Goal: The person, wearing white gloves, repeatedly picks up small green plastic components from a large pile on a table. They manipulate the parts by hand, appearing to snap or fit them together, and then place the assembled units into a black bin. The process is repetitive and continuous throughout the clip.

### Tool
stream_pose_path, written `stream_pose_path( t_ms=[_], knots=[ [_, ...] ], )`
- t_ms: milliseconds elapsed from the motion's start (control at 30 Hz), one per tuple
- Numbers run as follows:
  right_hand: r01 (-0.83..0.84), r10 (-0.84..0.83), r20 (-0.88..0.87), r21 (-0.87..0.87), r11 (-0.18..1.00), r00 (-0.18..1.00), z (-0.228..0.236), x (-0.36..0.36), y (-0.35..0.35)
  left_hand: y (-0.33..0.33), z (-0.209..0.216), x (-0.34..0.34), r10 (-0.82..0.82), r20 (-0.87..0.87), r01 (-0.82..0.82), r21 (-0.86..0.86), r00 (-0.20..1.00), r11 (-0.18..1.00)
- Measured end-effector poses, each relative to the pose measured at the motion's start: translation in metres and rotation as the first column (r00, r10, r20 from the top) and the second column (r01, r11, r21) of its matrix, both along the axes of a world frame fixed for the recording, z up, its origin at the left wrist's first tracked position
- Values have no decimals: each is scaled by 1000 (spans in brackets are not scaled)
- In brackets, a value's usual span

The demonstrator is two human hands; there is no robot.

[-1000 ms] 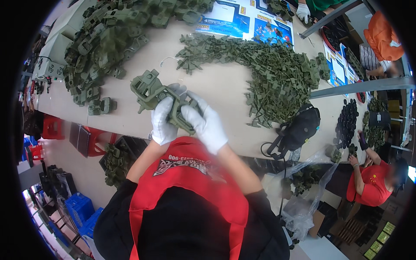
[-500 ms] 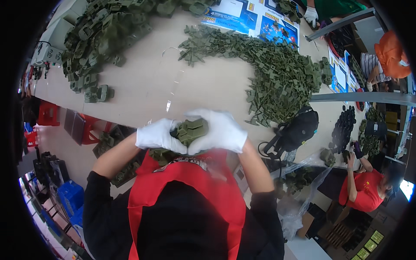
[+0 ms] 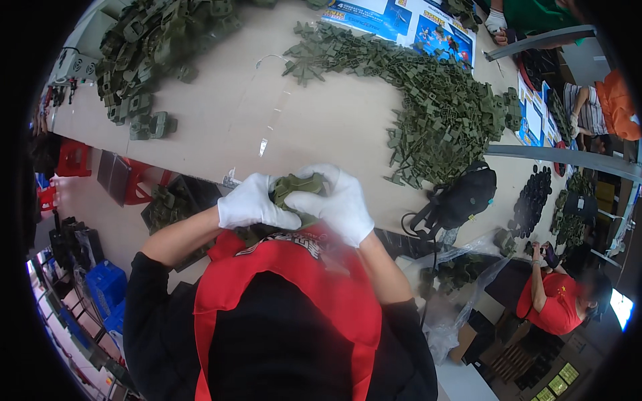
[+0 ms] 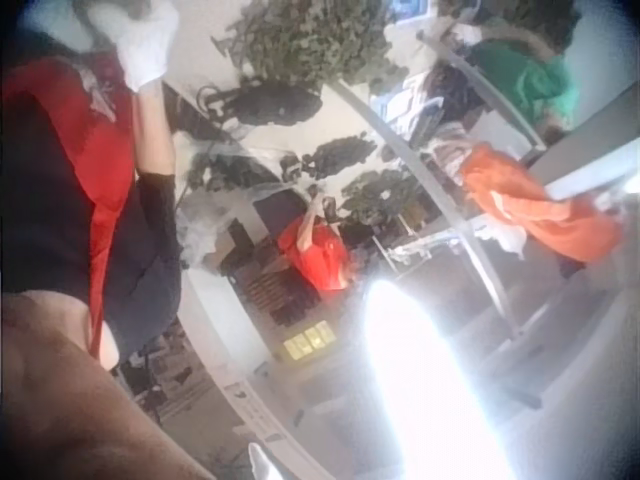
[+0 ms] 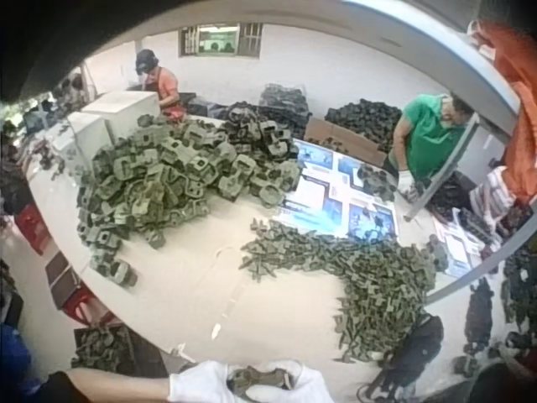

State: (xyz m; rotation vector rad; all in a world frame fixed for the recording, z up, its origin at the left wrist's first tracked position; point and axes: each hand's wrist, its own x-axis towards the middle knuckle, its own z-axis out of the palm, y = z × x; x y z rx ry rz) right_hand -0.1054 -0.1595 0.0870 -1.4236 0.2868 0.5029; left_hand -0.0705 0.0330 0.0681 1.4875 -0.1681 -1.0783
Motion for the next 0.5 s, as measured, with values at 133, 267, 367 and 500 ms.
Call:
stream_pose_path(
  t_ms=[133, 267, 367, 500],
  knots=[
    [40, -40, -33, -15, 999, 999, -16, 7, -5, -6, -26, 10, -51, 39, 49, 67, 998, 997],
    [13, -15, -18, -121, 993, 1000, -14, 6, -7, -10, -35, 16, -125, -7, 124, 171, 992, 977],
    [17, -11, 42, -151, 988, 999, -12, -1, -8, -13, -40, 12, -70, 105, 63, 70, 992, 996],
    [72, -74, -19, -96, 993, 997, -9, 1, -8, -15, -12, 25, -142, -34, 145, 140, 989, 979]
  ],
)
